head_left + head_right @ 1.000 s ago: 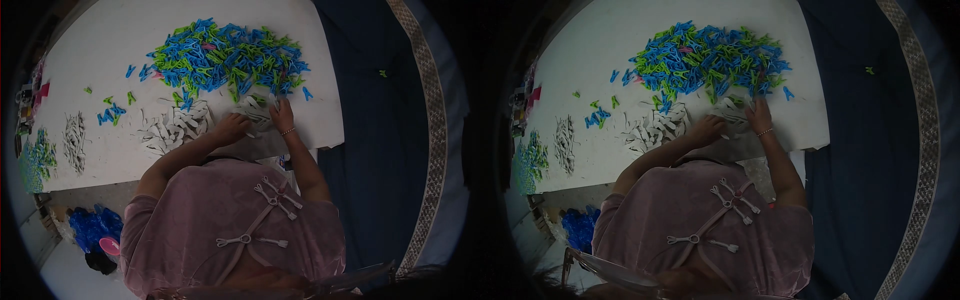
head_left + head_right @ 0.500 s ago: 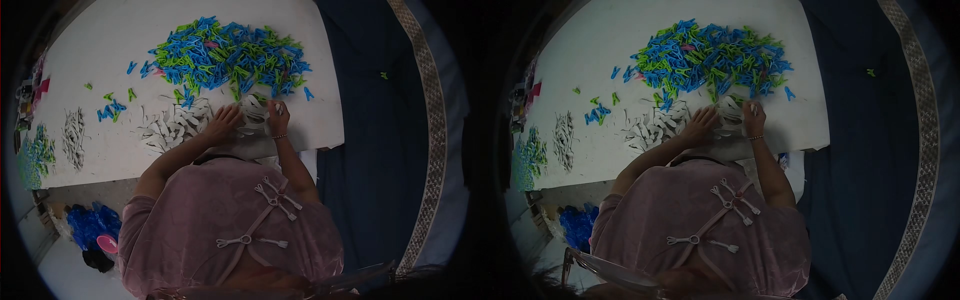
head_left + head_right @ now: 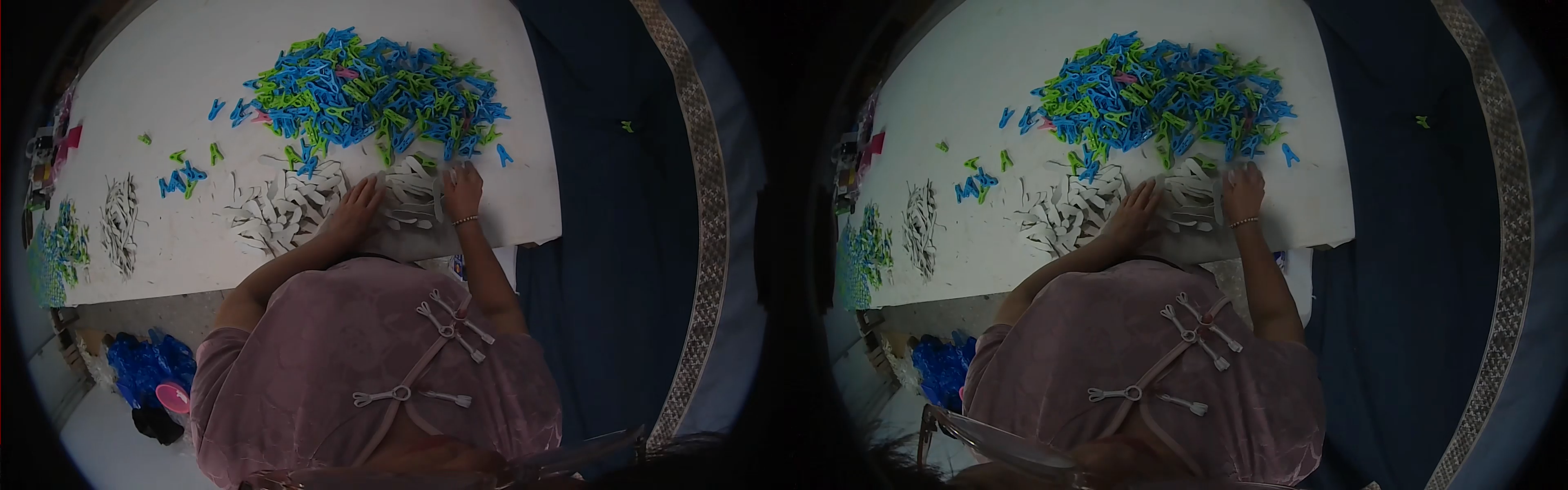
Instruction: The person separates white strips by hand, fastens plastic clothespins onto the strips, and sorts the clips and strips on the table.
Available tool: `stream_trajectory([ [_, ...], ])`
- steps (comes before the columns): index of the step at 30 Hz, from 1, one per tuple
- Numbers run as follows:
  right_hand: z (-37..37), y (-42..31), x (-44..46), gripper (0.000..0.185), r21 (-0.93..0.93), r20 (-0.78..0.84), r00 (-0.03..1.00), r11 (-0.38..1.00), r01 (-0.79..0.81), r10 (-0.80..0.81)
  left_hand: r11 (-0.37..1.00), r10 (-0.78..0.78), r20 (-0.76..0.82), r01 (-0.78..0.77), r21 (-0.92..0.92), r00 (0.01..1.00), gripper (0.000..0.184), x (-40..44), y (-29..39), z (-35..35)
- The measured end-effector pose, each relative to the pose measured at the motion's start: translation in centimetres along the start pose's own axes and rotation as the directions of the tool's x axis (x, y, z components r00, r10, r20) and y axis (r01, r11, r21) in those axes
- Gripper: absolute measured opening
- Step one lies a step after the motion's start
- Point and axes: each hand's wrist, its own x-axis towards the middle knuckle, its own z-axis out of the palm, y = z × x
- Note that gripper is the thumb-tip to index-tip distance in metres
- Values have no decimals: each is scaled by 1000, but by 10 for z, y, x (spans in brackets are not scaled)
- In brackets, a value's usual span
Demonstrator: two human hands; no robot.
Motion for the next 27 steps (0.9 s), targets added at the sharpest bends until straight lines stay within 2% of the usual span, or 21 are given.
stream_trajectory([
  [1, 9, -7, -8, 35, -52, -117, 991, 997, 62, -68, 999, -31, -21, 30, -15, 999, 76, -3, -1, 2],
  [2, 22, -13, -18, 35, -47, -113, 991, 997, 65, -70, 999, -37, -20, 37, -14, 999, 76, -4, -3, 4],
  [4, 44, -30, -33, 58, -68, -26, 1000, 998, 14, -15, 1000, 9, -57, -9, -10, 998, 62, 0, -7, 8],
  [5, 46, -37, -38, 58, -66, -27, 999, 998, 16, -18, 1000, 7, -59, -8, -7, 998, 62, 2, -8, 8],
  [7, 26, -64, -39, 79, 105, 191, 981, 994, 0, -20, 993, 76, -137, -88, -84, 988, 51, 5, -9, 7],
  [8, 15, -73, -40, 79, 105, 191, 981, 995, -1, -19, 992, 77, -137, -89, -85, 988, 51, 7, -9, 9],
  [10, 0, -83, -41, 91, 70, 312, 945, 994, 85, -102, 981, 50, -138, -74, -177, 989, 46, 14, -8, 13],
  [11, -1, -85, -42, 91, 68, 311, 945, 994, 83, -100, 981, 53, -138, -77, -178, 989, 46, 19, -7, 15],
  [13, -2, -86, -43, 89, -115, 320, 933, 971, 210, -164, 955, -77, 0, 74, -288, 997, 48, 29, -5, 16],
  [17, 8, -75, -37, 80, 6, 302, 943, 989, 145, -140, 931, -174, -1, 164, -327, 985, 45, 40, -3, 4],
  [19, 8, -76, -27, 67, -65, 295, 954, 995, 82, -59, 908, -143, -195, 50, -416, 970, 45, 39, -3, 0],
  [20, 10, -77, -22, 67, -63, 296, 953, 995, 81, -59, 908, -144, -194, 52, -415, 970, 45, 39, -4, 1],
  [22, 5, -89, -8, 51, -185, 577, 804, 982, -38, 140, 909, -148, -201, 53, -413, 968, 49, 40, -6, 2],
  [23, 9, -90, -11, 51, -186, 576, 805, 982, -37, 139, 909, -147, -203, 52, -413, 968, 49, 39, -7, 2],
  [25, 16, -92, -18, 48, -133, 373, 927, 987, 86, -31, 852, -192, -105, 113, -511, 976, 52, 35, -9, 1],
  [27, 21, -90, -18, 49, -91, 399, 917, 994, 64, -22, 856, -186, -131, 95, -508, 974, 53, 32, -12, 4],
])
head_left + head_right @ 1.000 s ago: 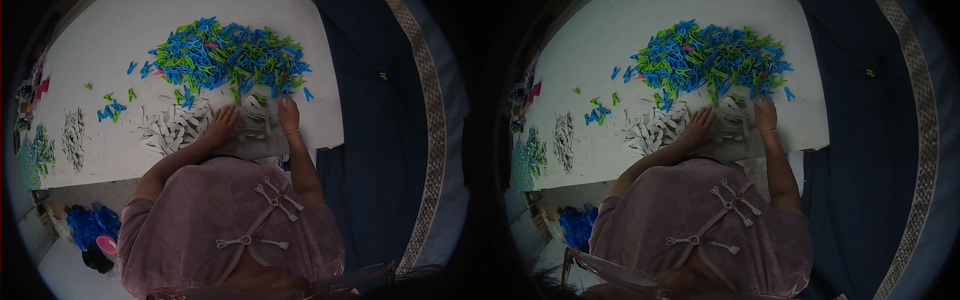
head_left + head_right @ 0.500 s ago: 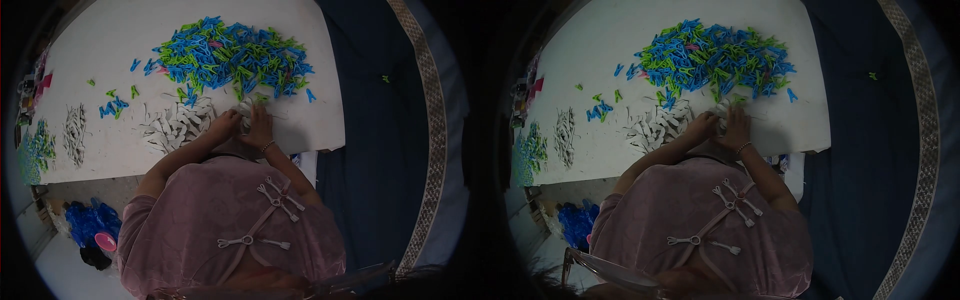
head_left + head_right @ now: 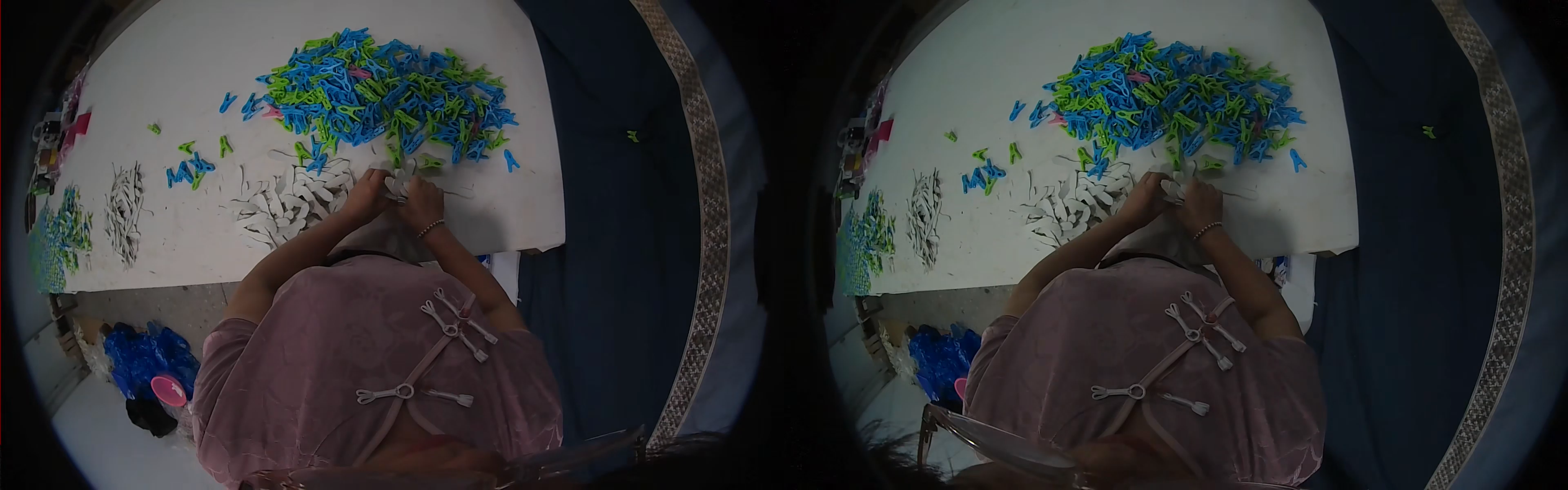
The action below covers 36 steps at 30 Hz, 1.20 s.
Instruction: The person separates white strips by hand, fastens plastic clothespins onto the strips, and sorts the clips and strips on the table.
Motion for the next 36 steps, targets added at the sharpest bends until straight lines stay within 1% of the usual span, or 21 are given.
stream_trajectory([
  [2, 0, 3, 3, 51, 47, 26, 1000, 999, -10, 9, 1000, 24, -16, -24, 2, 1000, 53, 0, -4, 1],
  [5, -13, 14, 10, 53, 193, 56, 998, 980, -45, 34, 987, 110, -104, -121, -106, 989, 39, 7, 1, -10],
  [7, -28, 19, 13, 54, 299, 52, 998, 953, -35, 20, 985, 167, -47, -164, 51, 985, 22, 15, 4, -18],
  [8, -31, 24, 14, 54, 299, 53, 998, 954, -34, 19, 985, 165, -48, -163, 50, 985, 22, 15, 6, -19],
  [11, -39, 41, 14, 49, 369, 45, 998, 927, -65, 52, 981, 73, 50, -81, 176, 996, 12, 15, 4, -18],
  [14, -50, 64, 12, 47, 260, 78, 995, 962, -87, 69, 964, 123, 78, -138, 227, 989, 14, 10, -20, -22],
  [16, -59, 85, 5, 45, 291, 100, 995, 955, -56, 28, 977, -79, 239, 28, 210, 968, 17, 4, -21, -28],
  [17, -56, 93, 4, 45, 291, 102, 994, 955, -58, 30, 978, -80, 241, 29, 209, 967, 17, 1, -16, -25],
  [19, -48, 103, 3, 44, -17, 125, 984, 992, 127, -124, 994, -63, 156, 49, 93, 986, 20, -5, 1, -15],
  [20, -44, 105, 2, 44, -19, 123, 985, 992, 125, -122, 995, -60, 157, 45, 92, 986, 20, -10, 9, -7],
  [22, -40, 98, 1, 45, -135, -29, 965, 957, 256, -262, 939, 62, 204, -126, 320, 977, 25, -17, 23, 10],
  [23, -38, 97, 1, 45, -133, -31, 964, 957, 256, -262, 938, 61, 205, -126, 322, 977, 25, -18, 25, 17],
  [25, -37, 94, 1, 46, -19, 81, 993, 996, 85, -84, 914, 20, 334, -153, 377, 942, 26, -20, 22, 31],
  [26, -37, 93, 1, 46, -22, 80, 993, 996, 84, -82, 914, 23, 334, -155, 375, 942, 26, -20, 17, 38],
  [28, -42, 86, 4, 55, 32, 220, 972, 995, -93, 83, 908, -26, 472, -177, 381, 881, 25, -19, 14, 46],
  [29, -42, 84, 4, 55, 32, 216, 973, 996, -86, 77, 906, -26, 466, -176, 384, 884, 25, -17, 10, 46],
  [31, -40, 82, -1, 64, 58, 170, 971, 981, -183, 171, 967, -149, 380, 55, 247, 913, 21, -12, 18, 33],
  [32, -38, 80, -2, 64, 57, 171, 971, 982, -180, 168, 967, -150, 378, 57, 246, 914, 21, -6, 19, 25],
  [34, -34, 73, -7, 70, 48, 136, 959, 965, -257, 249, 976, -206, 115, 196, 92, 972, 24, 10, 14, 11],
  [35, -36, 70, -10, 70, 46, 136, 960, 966, -254, 246, 976, -206, 111, 197, 90, 972, 24, 18, 11, 10],
  [36, -42, 64, -10, 70, 141, 161, 940, 935, -325, 302, 969, -227, 45, 221, 112, 973, 22, 27, 8, 11],
])
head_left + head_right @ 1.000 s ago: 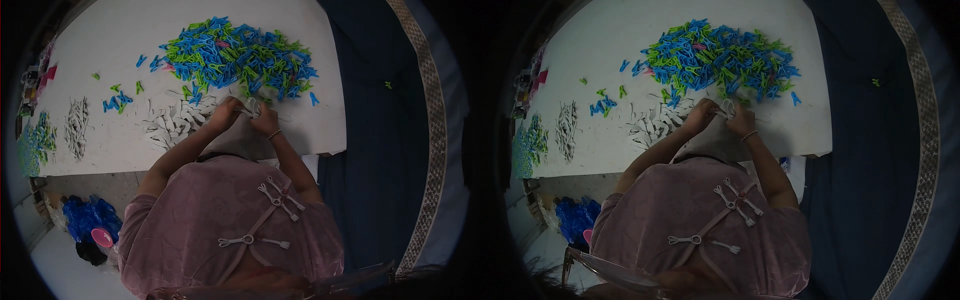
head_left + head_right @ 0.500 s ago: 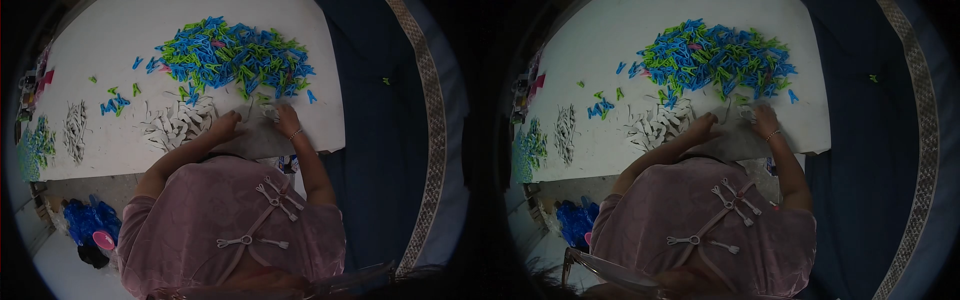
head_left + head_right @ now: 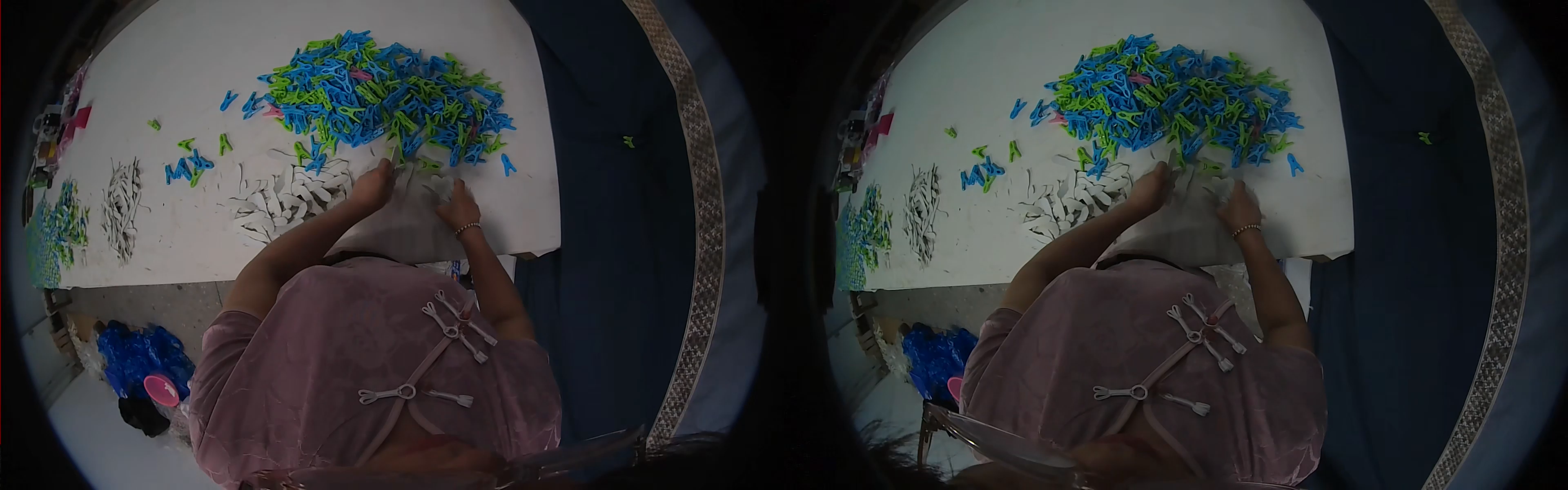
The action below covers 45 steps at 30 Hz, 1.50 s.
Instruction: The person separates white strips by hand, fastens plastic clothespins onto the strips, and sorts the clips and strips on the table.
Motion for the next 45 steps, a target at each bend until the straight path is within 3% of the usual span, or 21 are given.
stream_trajectory([
  [2, 6, 1, 6, 69, 103, 17, 998, 993, -57, 56, 1000, -23, -70, 24, 17, 997, 21, 13, -3, 6],
  [4, 28, 9, 19, 64, 549, 81, 992, 826, -125, 96, 998, 0, 39, 2, -59, 999, 26, 19, -10, 19],
  [5, 35, 6, 20, 64, 550, 78, 992, 826, -125, 98, 998, 4, 40, -2, -59, 999, 26, 18, -8, 24],
  [7, 44, -21, 13, 60, 661, 62, 989, 737, -142, 136, 777, -98, 311, 268, -569, 945, 21, 7, 2, 32],
  [8, 47, -31, 10, 60, 663, 60, 989, 735, -140, 135, 780, -97, 311, 266, -567, 946, 21, 5, 2, 31],
  [10, 51, -47, 3, 61, 573, -68, 978, 810, -125, 198, 428, -24, 502, 463, -776, 864, 25, 1, -2, 28],
  [13, 43, -56, -5, 59, 666, -63, 976, 737, -116, 211, 355, 161, 622, 543, -761, 766, 33, -5, -2, 4],
  [14, 44, -54, -4, 59, 666, -63, 976, 737, -115, 209, 354, 161, 621, 542, -762, 767, 33, -8, 2, 4],
  [16, 44, -50, 0, 54, 920, 175, 978, 333, -204, 117, 553, 158, 477, 322, -768, 865, 30, -11, 18, 7],
  [17, 45, -50, 2, 54, 919, 171, 979, 339, -200, 114, 551, 161, 471, 317, -772, 867, 30, -8, 26, 5],
  [19, 43, -61, 1, 52, 979, -86, 996, 187, 81, 15, 861, 351, 283, -189, -472, 893, 33, -4, 39, -3],
  [20, 40, -64, -2, 52, 979, -84, 996, 189, 81, 8, 861, 348, 276, -189, -472, 896, 33, -4, 36, 0],
  [22, 19, -82, -17, 59, 914, -329, 941, 224, 339, -83, 751, 621, -309, -659, -27, 720, 38, -12, 40, 0],
  [23, 27, -79, -14, 59, 914, -328, 941, 224, 338, -83, 752, 621, -308, -659, -27, 721, 38, -16, 39, -4],
  [25, 55, -68, -6, 66, 588, -676, 710, 436, 681, -197, 727, 621, -254, -666, -165, 741, 41, -33, 70, -54],
  [28, 79, -58, 0, 72, 715, -462, 860, 481, 507, -217, 728, 647, -197, -673, -128, 737, 38, -28, 58, -42],
  [32, 84, -66, 1, 67, 717, -470, 857, 476, 510, -210, 739, 661, -115, -670, -71, 742, 34, -15, 17, -6],
  [35, 79, -61, 23, 55, 629, -442, 894, 684, 369, -76, 835, 549, 92, -548, -40, 831, 45, -4, -14, 20],
  [38, 69, -53, 43, 40, 869, -346, 935, 402, 287, 81, 900, 384, -15, -378, -219, 923, 46, -7, -8, 27],
  [40, 49, -67, 36, 28, 986, -161, 966, -15, 168, 202, 814, 481, -171, -511, -277, 860, 44, -14, 3, 15],
  [45, 45, -79, 33, 20, 979, -69, 963, -170, 116, 262, 883, 255, -218, -319, -345, 942, 37, -33, 15, -2],
])
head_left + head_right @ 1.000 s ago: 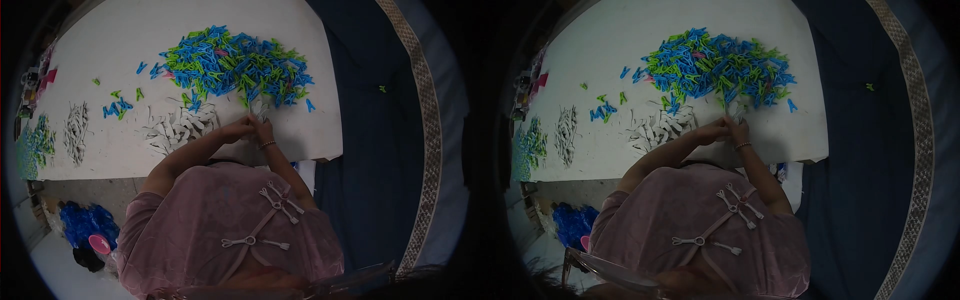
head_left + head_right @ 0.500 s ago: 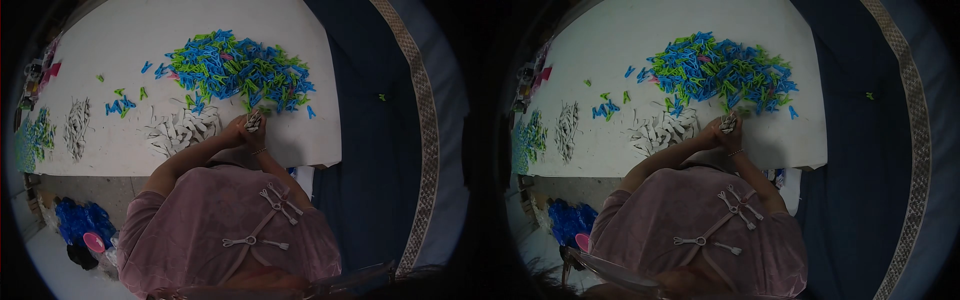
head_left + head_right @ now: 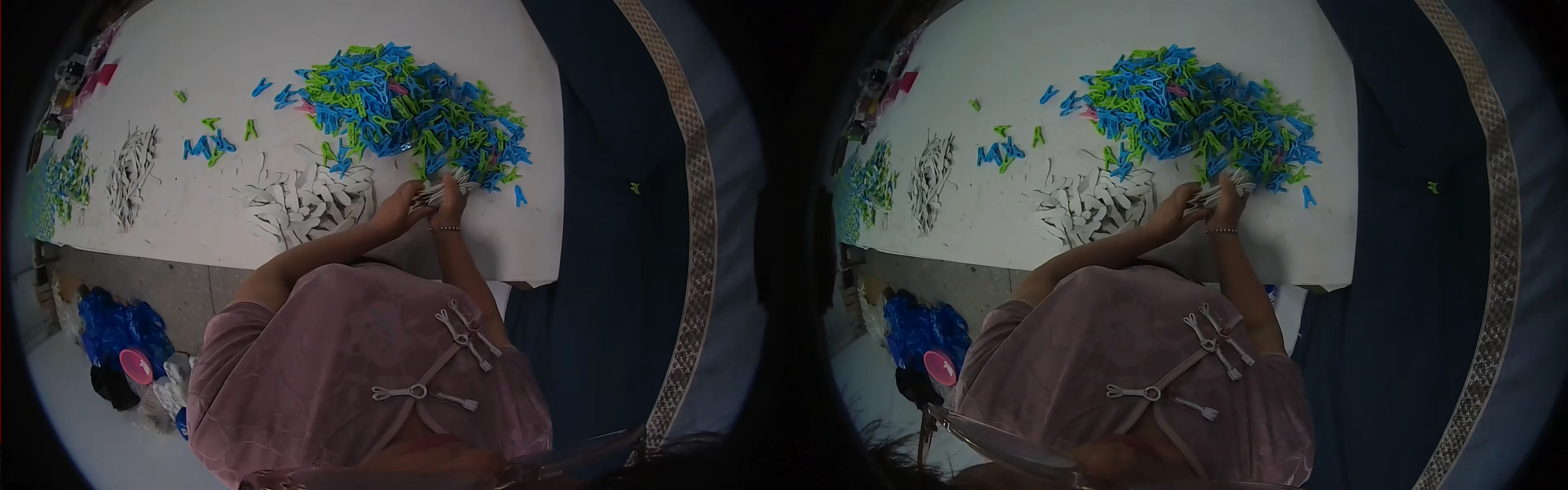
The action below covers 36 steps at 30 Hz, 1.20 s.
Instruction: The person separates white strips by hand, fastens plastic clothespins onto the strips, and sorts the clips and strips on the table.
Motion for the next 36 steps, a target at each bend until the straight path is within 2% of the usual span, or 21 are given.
stream_trajectory([
  [1, 1, 1, 0, 17, 22, -13, 999, 999, -31, 31, 998, 14, -78, -10, 55, 997, 32, -2, -1, -4],
  [5, 2, 4, 0, 15, 33, 35, 999, 999, -4, 3, 979, 19, -26, -13, 203, 999, 20, 0, 4, -23],
  [7, -2, 8, 3, 15, 44, 40, 998, 998, -51, 49, 898, 276, -3, -257, 358, 961, 16, -2, 9, -32],
  [8, -5, 10, 5, 15, 41, 59, 996, 997, -62, 59, 896, 271, -19, -245, 371, 962, 16, -6, 10, -36],
  [10, -4, 5, 5, 15, 55, 33, 997, 995, -78, 77, 924, 263, 38, -263, 277, 964, 15, -15, 10, -43],
  [12, 6, -22, -9, 17, -30, -66, 989, 990, -136, 134, 972, 187, -83, -172, 159, 979, 14, -20, 8, -47],
  [13, -18, -13, 6, 21, -2, 27, 986, 986, -166, 166, 995, 103, -184, -101, 19, 977, 13, -23, 7, -50],
  [14, -40, -1, 22, 25, 25, 129, 971, 979, -204, 199, 994, 109, -226, -98, 56, 968, 13, -23, 7, -53],
  [16, -43, -12, 9, 23, 47, 429, 831, 910, -411, 353, 937, -221, -355, 97, -335, 908, 11, -18, 10, -58],
  [17, -30, -18, -8, 23, 12, 392, 830, 900, -435, 396, 954, -207, -346, 110, -281, 915, 12, -17, 15, -62],
  [18, -12, -27, -31, 23, -24, 348, 831, 891, -454, 433, 966, -196, -332, 123, -228, 923, 13, -17, 19, -62],
  [20, 19, -36, -66, 26, -88, 390, 811, 895, -438, 436, 993, 65, -270, -36, 112, 961, 11, -17, 2, -50],
  [23, -21, -6, -43, 35, -297, 622, 687, 925, -236, 376, 987, 159, -107, -162, -18, 981, 10, -23, 2, -33],
  [25, -18, -7, -53, 37, -161, 485, 731, 870, -465, 481, 888, 325, 53, -324, 326, 944, 16, -26, 3, -35],
  [26, -33, -2, -42, 37, -159, 496, 728, 874, -459, 473, 882, 333, 51, -331, 335, 941, 16, -27, 3, -39],
  [29, -61, 7, -15, 32, -237, 472, 646, 792, -563, 600, 852, 294, 333, -403, 334, 896, 25, -38, -2, -39],
  [30, -45, -10, -32, 32, -334, 372, 879, 926, -174, 299, 869, 293, 380, -410, 278, 878, 28, -44, -18, -31],
  [31, -32, -24, -44, 34, -455, 308, 948, 861, 225, -85, 884, 293, 426, -412, 221, 856, 31, -47, -28, -25],
  [32, -29, -31, -43, 34, -454, 309, 947, 861, 228, -88, 883, 295, 426, -415, 221, 855, 31, -48, -30, -24],
  [34, -29, -42, -37, 40, -520, 243, 818, 642, 564, -521, 963, 114, 447, -209, 169, 887, 35, -52, -31, -24],
  [36, -37, -42, -33, 43, -591, 268, 791, 554, 586, -551, 971, 103, 443, -187, 150, 890, 34, -51, -26, -24],
])
